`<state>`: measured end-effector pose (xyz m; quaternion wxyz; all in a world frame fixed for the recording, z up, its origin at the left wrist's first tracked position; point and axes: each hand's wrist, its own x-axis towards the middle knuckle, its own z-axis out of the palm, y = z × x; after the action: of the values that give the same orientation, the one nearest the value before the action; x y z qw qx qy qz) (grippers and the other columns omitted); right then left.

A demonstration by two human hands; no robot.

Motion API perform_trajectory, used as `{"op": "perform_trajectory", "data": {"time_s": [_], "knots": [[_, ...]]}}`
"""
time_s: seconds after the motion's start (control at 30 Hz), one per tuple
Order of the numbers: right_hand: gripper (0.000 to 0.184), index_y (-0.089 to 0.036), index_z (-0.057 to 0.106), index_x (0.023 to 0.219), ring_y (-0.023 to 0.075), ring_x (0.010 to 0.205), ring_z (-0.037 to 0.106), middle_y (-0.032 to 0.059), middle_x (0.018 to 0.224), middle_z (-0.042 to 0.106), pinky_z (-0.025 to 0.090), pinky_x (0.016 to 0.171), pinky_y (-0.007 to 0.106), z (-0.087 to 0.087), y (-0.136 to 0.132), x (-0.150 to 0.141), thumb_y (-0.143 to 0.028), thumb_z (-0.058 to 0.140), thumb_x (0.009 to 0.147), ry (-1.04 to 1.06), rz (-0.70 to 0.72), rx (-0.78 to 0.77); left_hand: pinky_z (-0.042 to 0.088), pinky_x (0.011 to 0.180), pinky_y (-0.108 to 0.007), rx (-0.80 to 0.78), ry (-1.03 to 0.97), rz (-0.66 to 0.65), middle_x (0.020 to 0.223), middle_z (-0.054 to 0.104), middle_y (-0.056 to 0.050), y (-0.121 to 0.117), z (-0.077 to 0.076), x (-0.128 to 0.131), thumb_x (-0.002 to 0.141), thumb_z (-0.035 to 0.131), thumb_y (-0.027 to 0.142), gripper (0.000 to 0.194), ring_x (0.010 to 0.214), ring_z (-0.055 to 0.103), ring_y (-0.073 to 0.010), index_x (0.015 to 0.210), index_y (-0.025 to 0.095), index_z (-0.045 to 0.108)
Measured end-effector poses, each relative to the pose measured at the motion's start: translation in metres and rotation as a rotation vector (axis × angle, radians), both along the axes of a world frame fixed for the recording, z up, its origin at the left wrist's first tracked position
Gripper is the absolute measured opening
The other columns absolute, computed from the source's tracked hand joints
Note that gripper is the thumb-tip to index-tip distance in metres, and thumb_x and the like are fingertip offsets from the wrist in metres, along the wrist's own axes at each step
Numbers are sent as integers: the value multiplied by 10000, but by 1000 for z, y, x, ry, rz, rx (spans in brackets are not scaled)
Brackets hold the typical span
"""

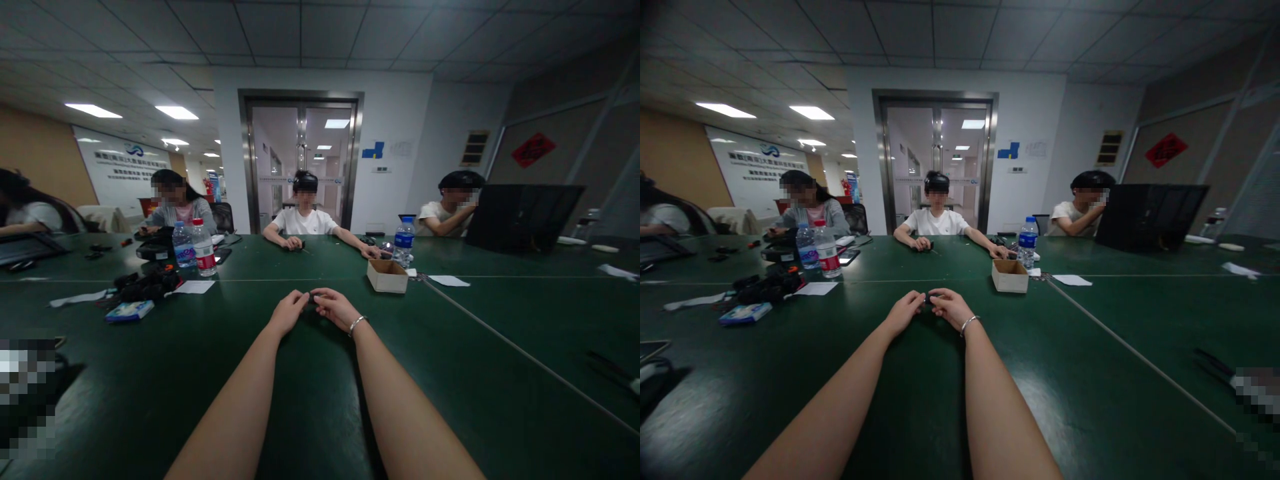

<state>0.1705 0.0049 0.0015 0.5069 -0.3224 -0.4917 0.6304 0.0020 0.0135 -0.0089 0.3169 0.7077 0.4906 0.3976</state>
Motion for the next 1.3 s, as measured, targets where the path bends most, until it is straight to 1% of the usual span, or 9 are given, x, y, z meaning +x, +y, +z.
{"op": "perform_trajectory", "data": {"time_s": [0.07,0.2,0.37,0.5,0.7,0.87,1.0,1.1,1.3], "knots": [[299,-154,646,859,75,536,527,1,669,577,405,469,180,0,0,0,-212,772,594,-7,4,-2,378,652,-250,-5,6,-5,733,593,-16,0,0,0,767,373,605,473,676,525,-160,763,183,585],[292,-151,646,860,73,540,528,6,682,584,413,479,179,1,-1,0,-200,769,599,-30,30,10,372,652,-269,-29,67,32,649,581,-33,0,-1,0,801,256,621,570,637,523,-172,639,174,570],[308,-148,640,861,70,536,537,0,672,578,406,466,165,2,-1,0,-211,774,591,2,-2,-7,378,639,-240,11,0,8,779,615,-8,0,0,1,776,380,594,442,683,540,-155,784,195,571],[308,-147,644,866,76,551,543,0,674,577,419,479,172,2,-1,0,-198,773,590,-16,20,6,373,644,-264,-18,77,32,687,600,-32,-2,1,0,810,272,600,543,657,536,-174,646,178,570],[296,-147,638,859,75,538,542,6,680,585,414,468,173,1,0,0,-196,769,598,6,-18,-15,383,635,-240,28,-12,6,795,610,-16,-2,1,0,772,411,577,426,699,546,-156,852,192,575],[328,-131,635,869,73,531,544,5,663,585,410,469,165,-1,1,0,-188,780,580,0,10,0,383,641,-264,8,79,30,682,591,-34,-1,1,0,818,278,579,534,643,533,-164,687,162,585],[305,-136,633,859,77,527,551,11,679,593,412,461,168,-2,3,0,-191,771,592,20,-27,-28,407,665,-248,50,-90,2,825,606,-33,-1,1,1,780,450,502,352,727,555,-154,870,183,570],[293,-137,632,854,79,531,553,16,685,599,413,460,168,-3,3,0,-184,768,599,22,-33,-25,416,679,-243,75,-172,-23,837,600,-30,0,-1,1,741,535,414,280,741,558,-146,899,184,554],[318,-128,631,865,83,546,559,12,661,593,412,464,163,-2,2,1,-174,777,587,9,0,-4,407,656,-269,19,-62,-8,657,587,-29,-2,1,1,810,351,543,456,643,545,-156,699,160,572]]}}
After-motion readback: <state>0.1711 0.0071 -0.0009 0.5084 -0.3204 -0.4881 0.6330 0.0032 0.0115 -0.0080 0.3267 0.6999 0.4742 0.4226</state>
